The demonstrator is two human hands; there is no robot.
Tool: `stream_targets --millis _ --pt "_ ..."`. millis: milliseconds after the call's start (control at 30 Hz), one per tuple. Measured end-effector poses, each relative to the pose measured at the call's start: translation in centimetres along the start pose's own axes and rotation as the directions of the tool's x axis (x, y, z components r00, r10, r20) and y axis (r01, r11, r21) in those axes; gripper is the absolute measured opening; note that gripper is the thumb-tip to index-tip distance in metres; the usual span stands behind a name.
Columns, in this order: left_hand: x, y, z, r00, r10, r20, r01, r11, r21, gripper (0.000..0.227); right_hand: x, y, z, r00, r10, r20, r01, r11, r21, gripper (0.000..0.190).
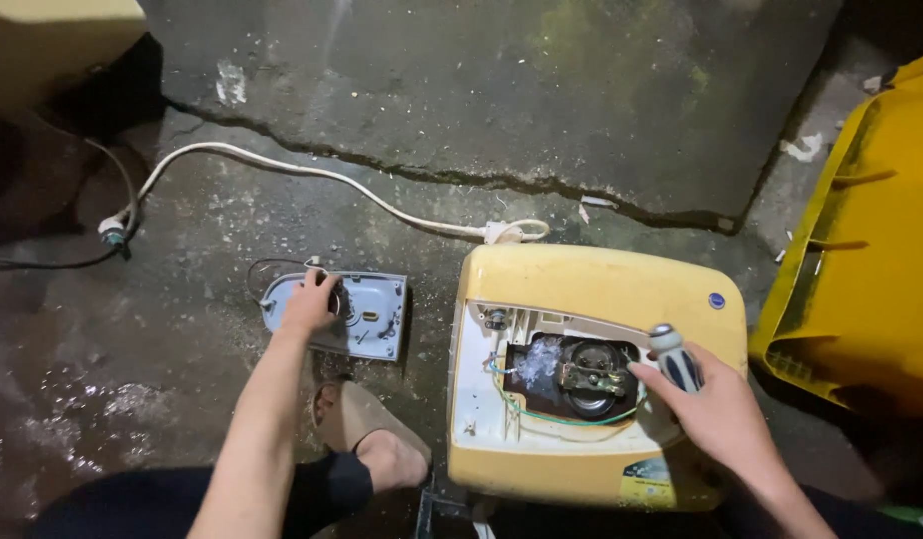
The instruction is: Reassembling the internal motor and circuit board components of a small yellow appliance.
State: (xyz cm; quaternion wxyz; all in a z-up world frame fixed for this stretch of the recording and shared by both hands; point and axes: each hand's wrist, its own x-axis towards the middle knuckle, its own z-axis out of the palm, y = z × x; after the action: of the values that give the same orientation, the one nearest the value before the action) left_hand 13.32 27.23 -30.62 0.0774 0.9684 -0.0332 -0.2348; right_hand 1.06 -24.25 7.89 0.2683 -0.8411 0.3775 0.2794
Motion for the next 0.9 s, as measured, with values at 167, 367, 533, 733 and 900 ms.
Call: stream_targets --millis 167,367,533,733,900 --pt "-1.8 -0.7 -8.1 0.992 0.093 0.091 -0.089 0.995 -0.049 0.087 2.0 2.1 1.1 0.959 -0.272 0.082 0.284 0.921 -0.266 0.060" --pt "-10.7 6.7 -24.6 0.968 0.230 0.103 -0.202 0.953 -0.228 0.083 4.1 5.3 3.4 0.881 -0.469 0.064 0.447 0.779 -0.440 0.053" --pt "-21.1 18.9 -33.4 0.925 0.376 -0.064 -0.360 0.804 -0.474 0.083 6.6 7.9 5.4 0.810 -0.583 -0.058 0.464 0.699 -0.545 0.054" --pt "-25.6 29.8 -33.5 0.823 0.523 -0.222 -0.456 0.375 -0.807 0.088 -3.4 2.6 0.7 0.724 -0.687 -0.070 0.667 0.722 -0.186 0.045" --pt "-26.3 35.7 -31.9 0.535 0.772 -0.343 -0.721 0.205 -0.662 0.081 -11.9 -1.2 -3.0 0.767 -0.620 0.165 0.169 0.443 0.880 0.067"
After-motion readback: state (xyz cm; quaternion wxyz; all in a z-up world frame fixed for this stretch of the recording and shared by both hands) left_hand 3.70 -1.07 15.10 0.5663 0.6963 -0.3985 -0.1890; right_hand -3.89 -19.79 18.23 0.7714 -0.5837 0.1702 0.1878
